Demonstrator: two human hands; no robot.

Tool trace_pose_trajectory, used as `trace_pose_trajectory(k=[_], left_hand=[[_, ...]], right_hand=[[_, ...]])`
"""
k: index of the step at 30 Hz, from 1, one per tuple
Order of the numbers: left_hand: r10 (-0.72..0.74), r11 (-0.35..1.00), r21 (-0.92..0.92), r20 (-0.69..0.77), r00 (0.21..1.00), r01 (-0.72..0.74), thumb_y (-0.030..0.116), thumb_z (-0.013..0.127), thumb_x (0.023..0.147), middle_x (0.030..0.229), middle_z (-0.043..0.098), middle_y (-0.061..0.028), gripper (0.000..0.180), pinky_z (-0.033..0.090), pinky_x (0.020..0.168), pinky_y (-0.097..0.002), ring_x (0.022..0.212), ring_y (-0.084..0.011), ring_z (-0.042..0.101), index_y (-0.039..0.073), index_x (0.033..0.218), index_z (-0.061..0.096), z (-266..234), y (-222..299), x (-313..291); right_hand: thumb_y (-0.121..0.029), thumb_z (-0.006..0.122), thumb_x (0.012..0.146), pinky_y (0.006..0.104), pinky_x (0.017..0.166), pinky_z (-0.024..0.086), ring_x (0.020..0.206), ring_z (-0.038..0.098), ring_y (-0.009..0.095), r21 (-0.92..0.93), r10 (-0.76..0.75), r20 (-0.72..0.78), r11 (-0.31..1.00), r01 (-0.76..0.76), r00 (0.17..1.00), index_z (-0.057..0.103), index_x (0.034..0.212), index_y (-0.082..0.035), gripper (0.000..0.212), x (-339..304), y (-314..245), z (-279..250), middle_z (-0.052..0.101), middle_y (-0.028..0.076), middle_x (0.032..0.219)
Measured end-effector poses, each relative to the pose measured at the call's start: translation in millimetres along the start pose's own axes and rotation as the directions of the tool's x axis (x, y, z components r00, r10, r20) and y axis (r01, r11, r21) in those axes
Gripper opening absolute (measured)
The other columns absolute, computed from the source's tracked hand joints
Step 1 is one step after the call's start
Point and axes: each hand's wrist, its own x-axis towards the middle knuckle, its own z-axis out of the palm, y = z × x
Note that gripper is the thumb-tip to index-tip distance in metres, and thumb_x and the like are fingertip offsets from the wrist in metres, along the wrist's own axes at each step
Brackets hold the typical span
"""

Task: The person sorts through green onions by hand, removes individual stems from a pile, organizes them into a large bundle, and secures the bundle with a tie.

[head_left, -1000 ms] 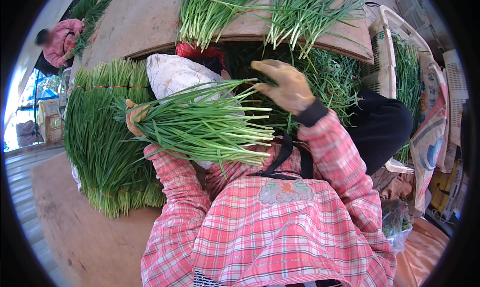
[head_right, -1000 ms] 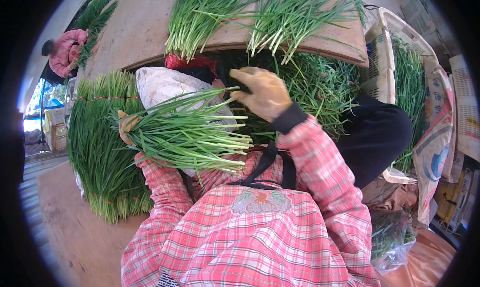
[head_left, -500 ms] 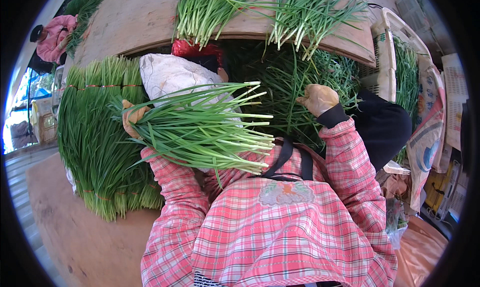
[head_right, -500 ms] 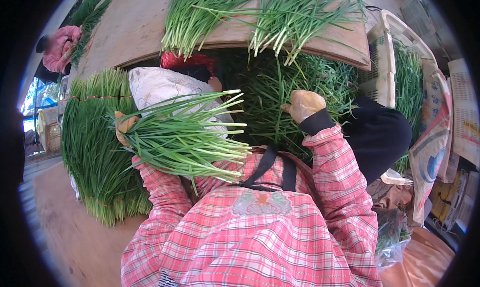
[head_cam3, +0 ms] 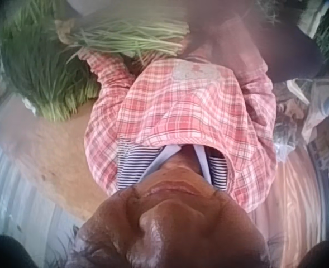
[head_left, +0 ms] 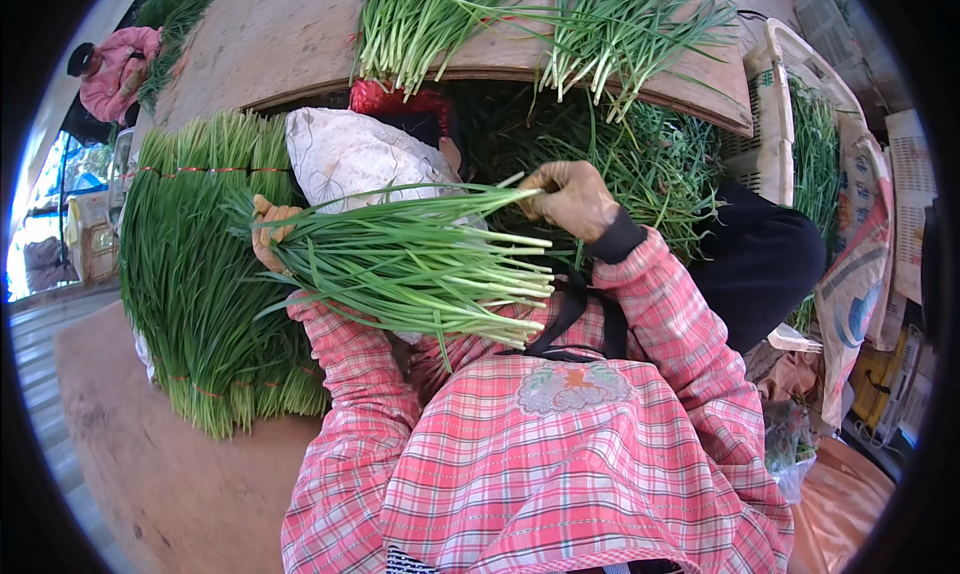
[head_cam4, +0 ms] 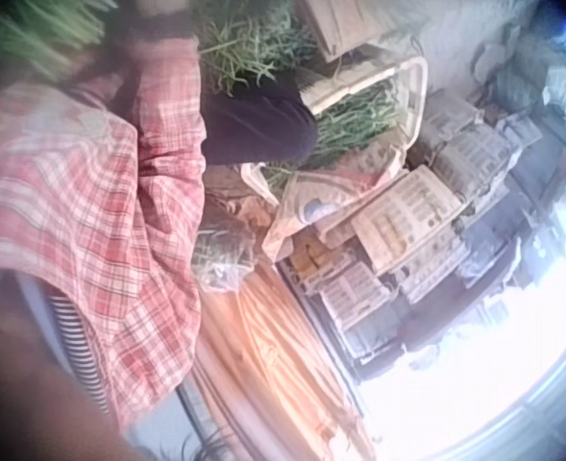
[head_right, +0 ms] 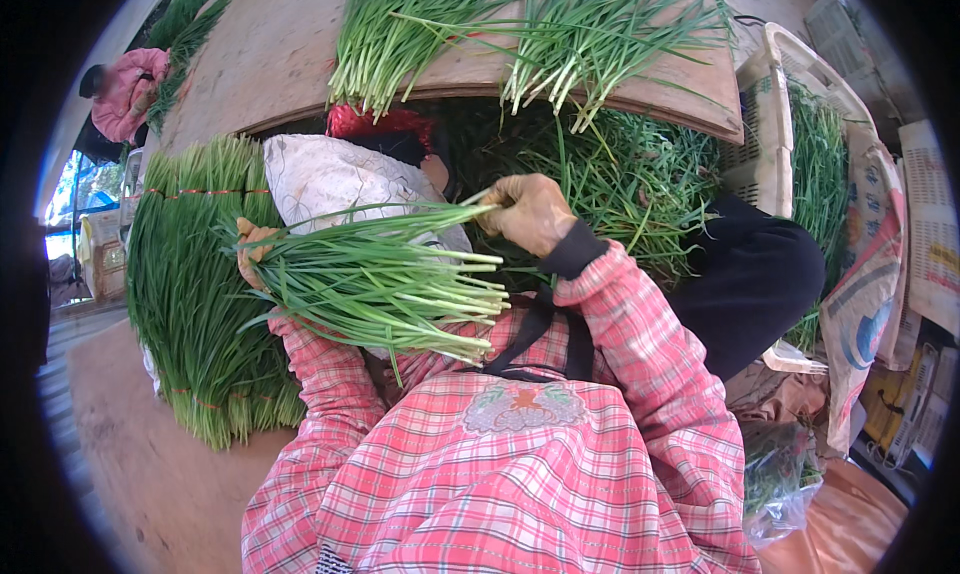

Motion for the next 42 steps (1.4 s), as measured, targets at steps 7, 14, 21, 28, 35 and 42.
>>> trace_pose_trajectory(k=[7,14,21,28,35,42], left_hand=[[0.230,0.973,0.035,-0.032,0.973,-0.229,0.013,0.030,0.094,0.059,0.045,0.0065,0.027,0.036,0.062,-0.0241,0.054,-0.0076,0.038,-0.002,0.106,0.049,14.9,-28.4,13.8],[0.380,0.925,0.062,-0.128,0.916,-0.375,0.015,0.032,0.094,0.059,0.046,0.0063,0.024,0.036,0.059,-0.0230,0.055,-0.0063,0.039,0.002,0.106,0.047,9.4,-31.8,2.1],[0.068,0.991,0.123,-0.115,0.991,-0.054,0.018,0.029,0.095,0.056,0.048,0.0064,0.026,0.037,0.059,-0.0226,0.053,-0.0073,0.041,0.005,0.090,0.050,29.4,-6.1,18.0],[0.005,0.989,0.146,-0.010,1.000,-0.003,0.016,0.026,0.096,0.055,0.047,0.0067,0.033,0.034,0.055,-0.0217,0.050,-0.0049,0.040,-0.004,0.104,0.052,56.0,-4.7,34.1],[0.301,0.952,0.075,-0.077,0.950,-0.296,0.011,0.038,0.092,0.062,0.046,0.0060,0.028,0.035,0.057,-0.0218,0.054,-0.0054,0.039,-0.009,0.108,0.049,28.1,-13.8,3.7],[0.131,0.928,-0.360,0.551,0.824,0.093,0.011,0.052,0.087,0.059,0.042,0.0080,0.025,0.037,0.057,-0.0239,0.057,-0.0065,0.040,0.020,0.064,0.046,-3.6,-48.0,10.6]], right_hand=[[-0.011,0.064,0.069,0.0356,0.058,0.049,0.061,0.062,0.028,-0.726,-0.387,-0.155,0.669,0.161,0.909,0.063,0.071,-0.006,0.005,-32.7,23.5,-11.5,0.062,0.015,0.066],[-0.027,0.065,0.071,0.0388,0.060,0.049,0.065,0.061,0.030,-0.888,-0.279,-0.158,0.460,-0.012,0.947,0.064,0.066,-0.007,0.020,-50.5,59.0,-72.5,0.059,0.012,0.062],[-0.042,0.066,0.074,0.0395,0.065,0.046,0.074,0.060,0.030,-0.641,-0.624,-0.009,0.603,0.474,0.782,0.064,0.080,-0.004,0.038,-7.9,-20.8,-40.7,0.062,0.011,0.080],[-0.047,0.048,0.088,0.0372,0.083,0.045,0.092,0.059,0.033,-0.154,-0.275,0.599,0.882,0.446,0.752,0.056,0.111,0.002,0.055,42.5,37.0,37.1,0.061,0.023,0.100],[-0.014,0.052,0.090,0.0204,0.047,0.036,0.051,0.040,0.005,0.127,-0.053,0.191,0.991,0.029,0.980,0.060,0.088,0.001,0.017,-43.8,46.8,-3.9,0.053,-0.001,0.064],[-0.009,0.058,0.085,0.0245,0.049,0.040,0.051,0.048,0.011,0.004,0.018,-0.260,1.000,-0.018,0.965,0.060,0.081,0.002,0.011,-53.7,54.4,-51.8,0.057,0.003,0.065]])
